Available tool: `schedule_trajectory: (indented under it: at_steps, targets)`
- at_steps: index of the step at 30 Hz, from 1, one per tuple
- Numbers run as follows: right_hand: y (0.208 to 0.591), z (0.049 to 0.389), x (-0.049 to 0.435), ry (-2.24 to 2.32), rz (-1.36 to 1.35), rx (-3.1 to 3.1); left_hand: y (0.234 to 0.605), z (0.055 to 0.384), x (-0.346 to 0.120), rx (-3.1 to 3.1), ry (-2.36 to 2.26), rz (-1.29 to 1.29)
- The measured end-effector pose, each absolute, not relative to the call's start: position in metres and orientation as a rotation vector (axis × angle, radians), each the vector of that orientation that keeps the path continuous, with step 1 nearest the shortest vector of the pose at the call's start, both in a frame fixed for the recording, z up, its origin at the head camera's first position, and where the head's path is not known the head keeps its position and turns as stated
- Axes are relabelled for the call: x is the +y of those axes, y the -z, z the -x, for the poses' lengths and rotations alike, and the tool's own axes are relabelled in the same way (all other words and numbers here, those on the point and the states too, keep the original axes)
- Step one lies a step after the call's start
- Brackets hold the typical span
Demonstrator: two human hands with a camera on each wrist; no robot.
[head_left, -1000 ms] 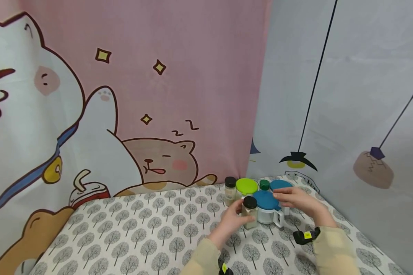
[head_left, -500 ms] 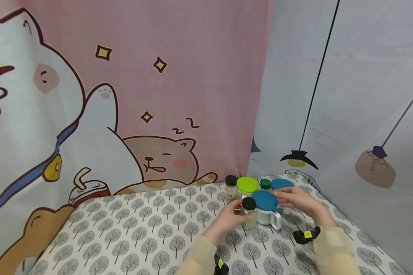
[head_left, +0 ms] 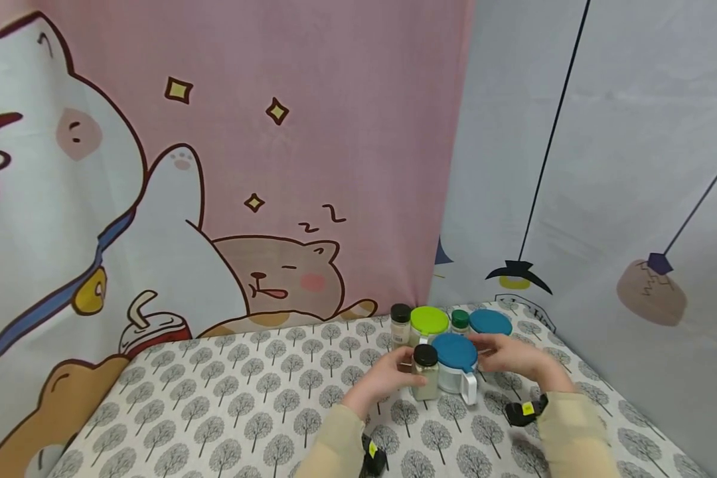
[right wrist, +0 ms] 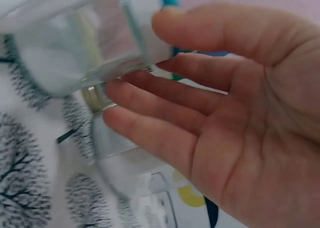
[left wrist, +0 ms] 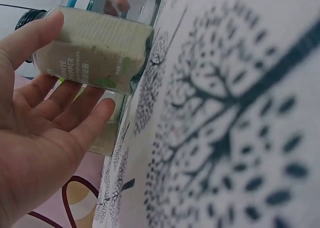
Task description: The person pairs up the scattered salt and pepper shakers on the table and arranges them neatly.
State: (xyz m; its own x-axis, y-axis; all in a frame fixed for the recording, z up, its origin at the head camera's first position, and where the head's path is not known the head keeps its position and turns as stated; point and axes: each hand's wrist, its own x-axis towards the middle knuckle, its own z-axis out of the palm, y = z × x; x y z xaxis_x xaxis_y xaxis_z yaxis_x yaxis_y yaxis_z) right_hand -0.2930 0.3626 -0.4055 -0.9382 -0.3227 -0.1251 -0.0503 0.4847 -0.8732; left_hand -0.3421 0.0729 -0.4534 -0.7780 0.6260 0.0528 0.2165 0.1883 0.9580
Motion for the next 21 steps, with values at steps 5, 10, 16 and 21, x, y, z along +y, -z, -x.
schedule_trajectory:
  at_steps: [5, 10, 16, 21]
  targets:
    - [0.420, 0.296, 0.361, 1.473, 0.280, 2.379, 0.454, 0.342, 0.072, 2.111, -1.628, -0.798]
    - [0.440, 0.304, 0.368, 1.614, 0.420, 2.228, 0.455, 0.342, 0.072, 2.096, -1.635, -0.781]
    - [0.461, 0.311, 0.370, 1.674, 0.505, 2.151, 0.455, 0.342, 0.073, 2.101, -1.634, -0.778]
    - [0.471, 0.317, 0.370, 1.697, 0.513, 2.183, 0.453, 0.341, 0.074, 2.105, -1.641, -0.779]
